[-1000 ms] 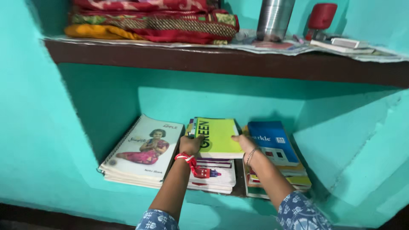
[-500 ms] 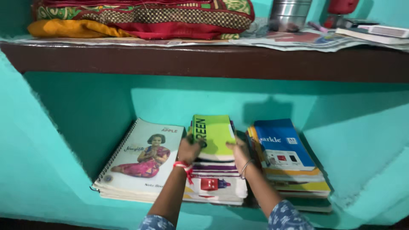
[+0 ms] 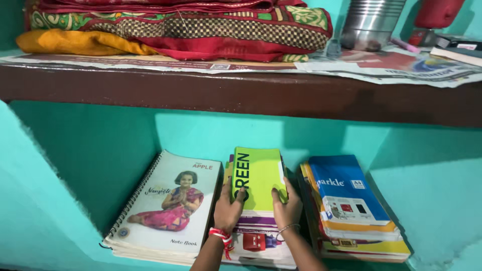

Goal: The person picks up books and notebooks from a table and places them onto a wall shelf. They handle the items one at a time, stacking them into neat piles on the shelf.

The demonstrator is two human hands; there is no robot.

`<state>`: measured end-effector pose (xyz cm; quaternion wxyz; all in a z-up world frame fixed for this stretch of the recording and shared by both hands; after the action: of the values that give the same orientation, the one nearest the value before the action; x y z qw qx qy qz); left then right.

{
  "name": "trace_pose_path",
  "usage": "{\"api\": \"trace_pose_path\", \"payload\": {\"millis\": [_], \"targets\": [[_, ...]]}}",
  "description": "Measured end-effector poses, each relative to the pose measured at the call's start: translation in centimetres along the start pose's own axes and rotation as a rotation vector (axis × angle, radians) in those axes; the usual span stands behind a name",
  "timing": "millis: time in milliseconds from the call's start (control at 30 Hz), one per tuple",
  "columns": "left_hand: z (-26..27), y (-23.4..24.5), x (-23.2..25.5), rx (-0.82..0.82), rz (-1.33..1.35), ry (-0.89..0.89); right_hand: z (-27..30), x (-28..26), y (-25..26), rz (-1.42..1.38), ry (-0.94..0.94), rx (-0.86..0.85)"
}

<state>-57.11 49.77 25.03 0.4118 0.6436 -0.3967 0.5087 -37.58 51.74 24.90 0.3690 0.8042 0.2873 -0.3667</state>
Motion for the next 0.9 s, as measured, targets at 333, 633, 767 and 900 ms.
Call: {"api": "trace_pose_path", "payload": {"millis": [333,633,767,900], "targets": [[-1.0,0.1,-1.1,-0.038,-0.144,-0.035,-0.8,1.6,0.1,-0.333,-0.049,-0.242],[1.5,0.5,3.5,0.147,-0.181,-0.139,-0.7,0.2,-0.2,0.059,0.038,-0.149],[2.5,0.0,4.2,0.289,-0.405,-0.328,-0.6,-0.8,0.2,0.171,0.236,0.007],[2.0,-1.0,4.3,0.295,-0.758,-0.472,0.4,-3.6,1.3,0.401,0.319,0.115]]}}
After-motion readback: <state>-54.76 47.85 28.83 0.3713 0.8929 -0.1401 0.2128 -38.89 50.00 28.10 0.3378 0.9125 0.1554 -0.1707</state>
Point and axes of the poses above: each hand's wrist, its own z-axis away from the middle knuckle, its own y-axis out of the back of the hand, x = y × z, the point moved 3 cm from there along -z, towards the middle knuckle, and after that the axes turned 12 degrees about z, right-handed, at the moved point
